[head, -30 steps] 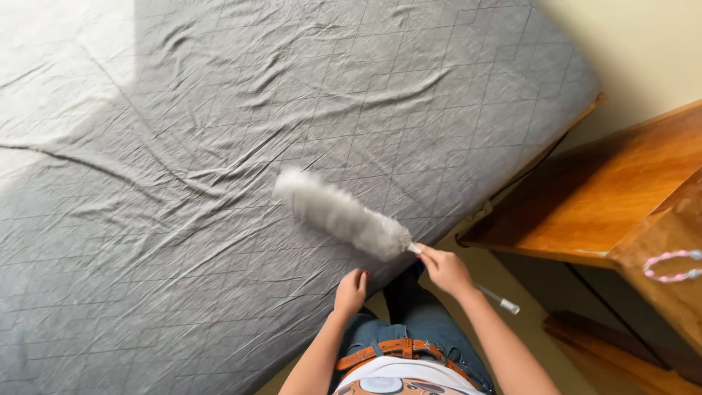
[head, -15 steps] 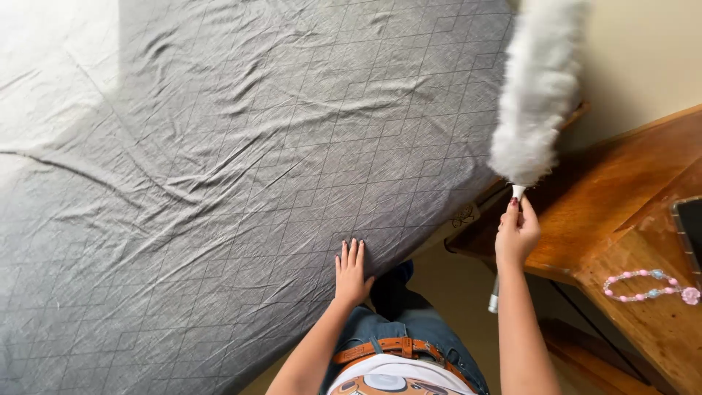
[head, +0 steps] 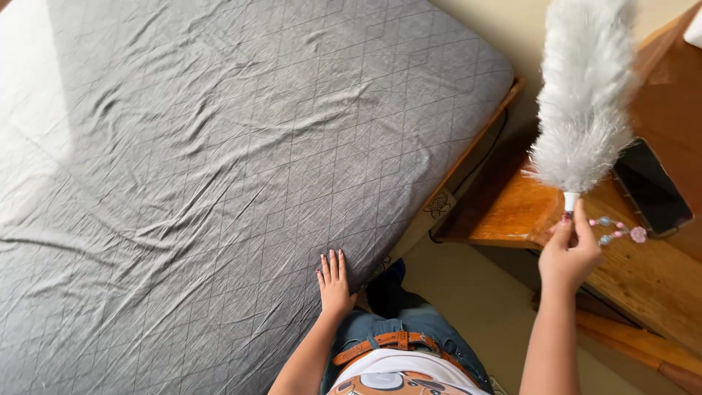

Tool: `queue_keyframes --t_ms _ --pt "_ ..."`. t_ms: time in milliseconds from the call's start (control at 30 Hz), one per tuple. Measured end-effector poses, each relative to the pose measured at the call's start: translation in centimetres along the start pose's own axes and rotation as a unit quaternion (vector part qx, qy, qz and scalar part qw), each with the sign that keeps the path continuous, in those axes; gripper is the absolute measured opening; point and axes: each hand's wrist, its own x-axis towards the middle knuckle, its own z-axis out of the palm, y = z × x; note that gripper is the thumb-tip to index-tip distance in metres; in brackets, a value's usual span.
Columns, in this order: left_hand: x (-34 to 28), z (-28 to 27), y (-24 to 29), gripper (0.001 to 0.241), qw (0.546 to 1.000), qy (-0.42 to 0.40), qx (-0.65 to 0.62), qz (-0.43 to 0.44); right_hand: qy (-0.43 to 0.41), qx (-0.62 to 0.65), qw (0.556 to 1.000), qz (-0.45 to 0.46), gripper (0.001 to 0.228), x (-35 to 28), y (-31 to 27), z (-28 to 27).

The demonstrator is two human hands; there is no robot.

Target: The person uses a feather duster to clean a pillow and then the bed surface. After dusting, the person removes the fitted sheet from the mattress by pulling it off the corners and sides.

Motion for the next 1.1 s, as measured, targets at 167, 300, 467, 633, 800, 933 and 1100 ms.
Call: queue_keyframes --t_ms 167,300,467,633,800,933,1100 --pt "0.1 0.3 -0.1 0.134 1.0 -0.001 0.002 0.002 0.048 -0.084 0.995 0.015 0.04 -0.9 3.4 -5.0" --pt "0.2 0.4 -0.1 0.135 1.0 0.005 0.002 0.002 0.061 -0.288 0.956 -0.02 0.033 -1.7 3.9 -7.3" --pt "0.3 0.5 -0.3 0.135 1.0 0.012 0.003 0.005 0.119 -0.286 0.951 -0.01 0.041 -0.7 10.4 -9.7" --pt "0.1 0.5 -0.2 0.135 1.0 -0.001 0.005 0.001 0.123 -0.167 0.965 0.16 0.044 0.2 9.3 -8.1" --pt "0.0 -0.3 0.1 0.134 1.0 -0.017 -0.002 -0.006 0.081 -0.453 0.887 0.029 0.05 1.5 10.2 -5.2" --pt "0.1 -0.3 -0.4 0.134 1.0 -0.024 -0.006 -0.005 0.057 -0.408 0.898 0.152 0.048 2.0 3.2 -3.2" --pt "-0.1 -0.4 -0.9 0.133 1.0 -0.02 -0.005 0.019 0.068 -0.477 0.871 -0.093 0.051 -0.2 -1.6 0.9"
